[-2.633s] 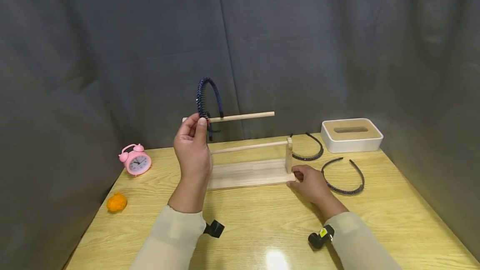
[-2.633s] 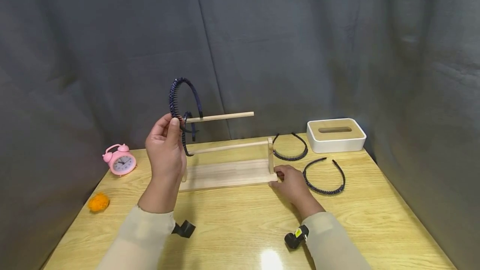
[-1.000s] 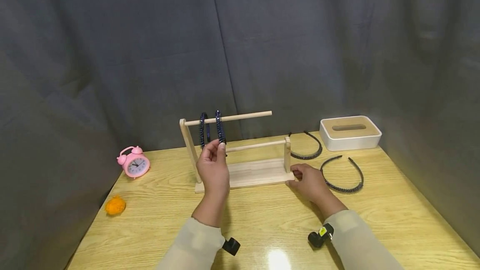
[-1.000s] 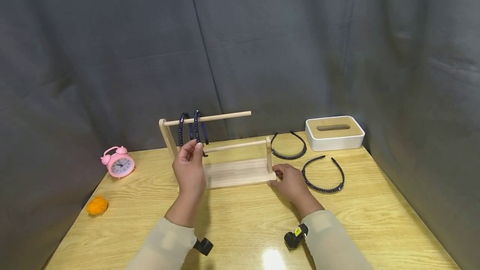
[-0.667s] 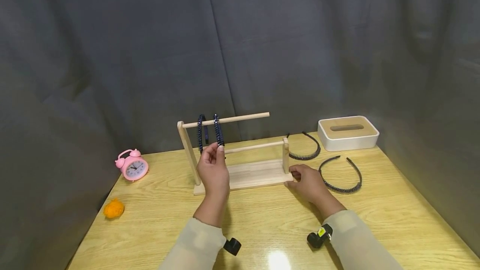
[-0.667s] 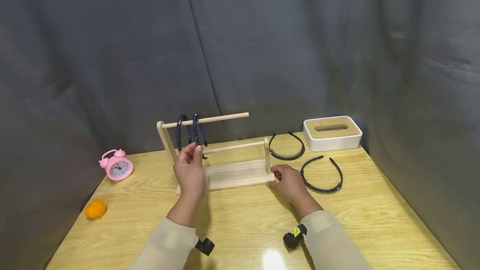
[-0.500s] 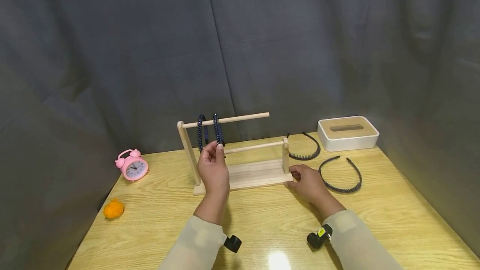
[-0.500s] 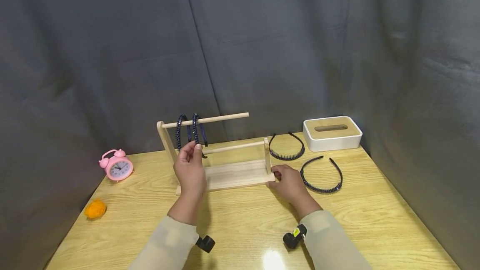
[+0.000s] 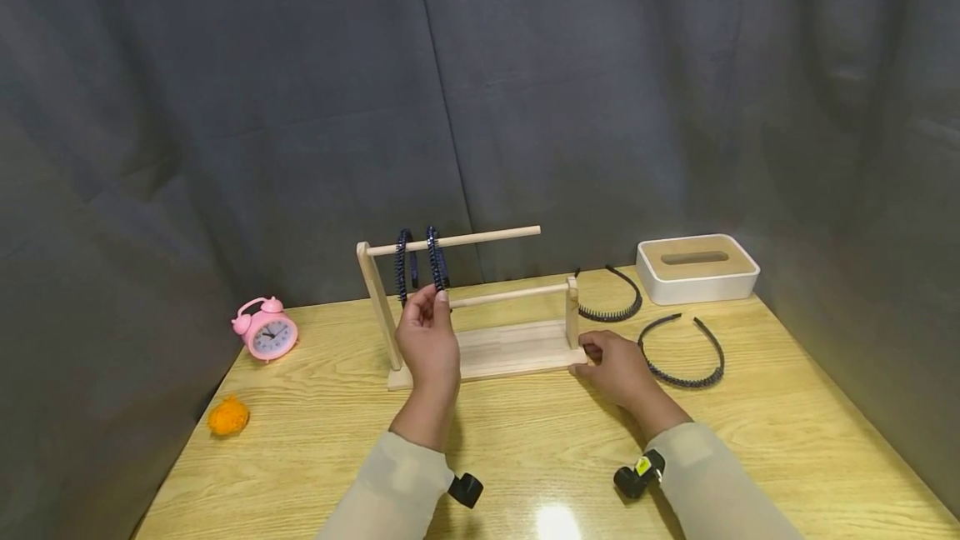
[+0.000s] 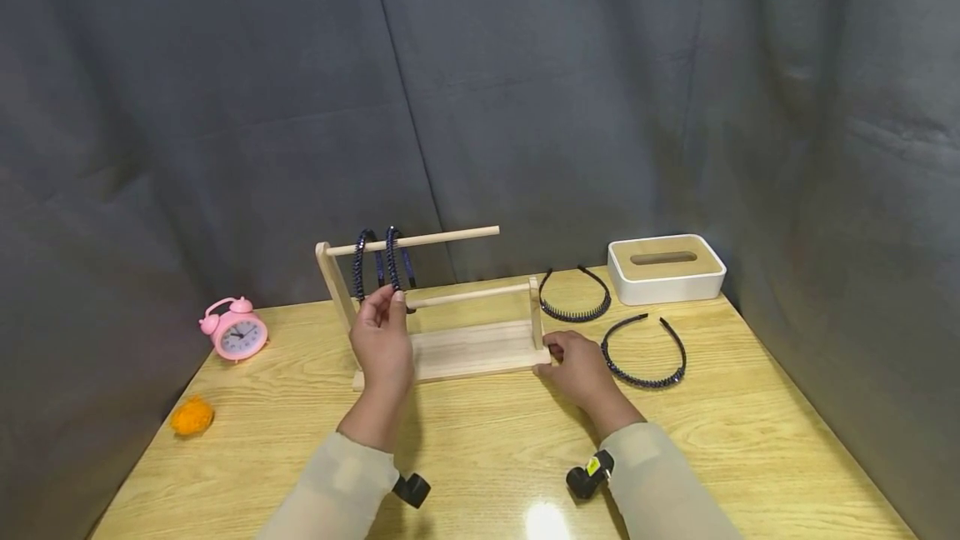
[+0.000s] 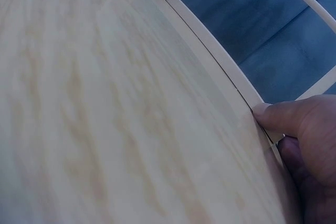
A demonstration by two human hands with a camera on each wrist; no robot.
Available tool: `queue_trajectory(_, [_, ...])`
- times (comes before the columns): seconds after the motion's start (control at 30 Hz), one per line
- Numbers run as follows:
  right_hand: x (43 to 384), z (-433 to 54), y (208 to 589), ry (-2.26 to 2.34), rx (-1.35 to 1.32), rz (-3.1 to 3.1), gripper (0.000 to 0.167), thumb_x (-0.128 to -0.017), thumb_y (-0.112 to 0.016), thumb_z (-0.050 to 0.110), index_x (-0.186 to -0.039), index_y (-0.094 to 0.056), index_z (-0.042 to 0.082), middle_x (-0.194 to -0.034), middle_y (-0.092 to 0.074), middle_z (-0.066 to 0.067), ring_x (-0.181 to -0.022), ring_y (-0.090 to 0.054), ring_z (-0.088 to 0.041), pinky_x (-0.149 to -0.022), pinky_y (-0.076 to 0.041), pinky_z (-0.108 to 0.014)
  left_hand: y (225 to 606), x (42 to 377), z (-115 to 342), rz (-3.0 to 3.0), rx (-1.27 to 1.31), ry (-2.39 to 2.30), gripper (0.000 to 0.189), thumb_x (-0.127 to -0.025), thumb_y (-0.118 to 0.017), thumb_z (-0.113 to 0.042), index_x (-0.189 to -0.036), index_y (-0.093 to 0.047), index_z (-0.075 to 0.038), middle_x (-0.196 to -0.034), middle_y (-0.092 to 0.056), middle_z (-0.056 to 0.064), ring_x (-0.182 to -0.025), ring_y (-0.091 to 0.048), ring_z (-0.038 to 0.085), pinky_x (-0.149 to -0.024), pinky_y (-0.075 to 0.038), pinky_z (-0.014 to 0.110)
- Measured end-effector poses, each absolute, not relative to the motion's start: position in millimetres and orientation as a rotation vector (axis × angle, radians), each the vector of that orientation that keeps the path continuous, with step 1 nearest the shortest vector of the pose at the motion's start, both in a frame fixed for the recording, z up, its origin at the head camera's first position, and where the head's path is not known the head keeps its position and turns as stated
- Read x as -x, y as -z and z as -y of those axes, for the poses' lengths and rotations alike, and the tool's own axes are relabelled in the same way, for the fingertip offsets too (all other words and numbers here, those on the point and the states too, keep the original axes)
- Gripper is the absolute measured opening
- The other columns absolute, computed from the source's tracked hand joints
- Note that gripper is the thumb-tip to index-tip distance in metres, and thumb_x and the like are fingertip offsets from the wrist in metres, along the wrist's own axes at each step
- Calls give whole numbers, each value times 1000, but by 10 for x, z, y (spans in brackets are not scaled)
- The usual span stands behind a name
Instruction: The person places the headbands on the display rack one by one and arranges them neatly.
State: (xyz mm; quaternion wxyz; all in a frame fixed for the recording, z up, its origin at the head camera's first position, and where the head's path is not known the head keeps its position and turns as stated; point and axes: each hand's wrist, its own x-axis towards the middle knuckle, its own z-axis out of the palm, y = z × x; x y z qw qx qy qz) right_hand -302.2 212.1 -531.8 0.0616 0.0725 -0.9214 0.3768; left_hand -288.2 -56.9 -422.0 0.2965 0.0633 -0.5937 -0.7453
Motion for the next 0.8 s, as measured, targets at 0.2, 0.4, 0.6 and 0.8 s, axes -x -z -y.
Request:
queue_trajectory(0.2, [3019, -2124, 5325, -1165, -226, 2778, 51, -96, -86, 21, -139, -70, 0, -132, -73, -19, -117, -74, -36, -99, -63, -52, 4228, 2854, 595, 1617, -157, 1979, 21, -107, -69, -5, -127, -74, -2, -115, -69, 8, -105, -61, 16, -88, -57, 16])
queue_trajectory(0.4, [3028, -2134, 5350, -1165, -220, 2772, 52, -96, -87, 21, -139, -70, -1, -131, -74, -18, -117, -74, -36, -99, -63, -52, 4218, 2737, 617, 1669, -106, 1986, 36, -109, -67, -8, -145, -67, -6, -144, -67, 11, -133, -61, 23, -109, -54, 20])
queue_trajectory(0.6, [3017, -2132, 5329, -1163, -215, 2769, 51, -95, -87, 21, -139, -70, -1, -129, -74, -19, -117, -74, -37, -99, -63, -52, 4212, 2597, 649, 1718, -78, 1921, 38, -109, -67, -10, -147, -66, -6, -149, -67, 11, -142, -59, 26, -122, -48, 29])
queue_trajectory(0.8, [3023, -2123, 5313, -1173, -218, 2784, 52, -96, -87, 22, -139, -70, 0, -131, -74, -19, -118, -74, -36, -99, -63, -52, 4233, 2400, 842, 1662, -3, 1778, 23, -105, -72, -5, -127, -73, 4, -127, -76, 17, -119, -70, 15, -107, -54, 18])
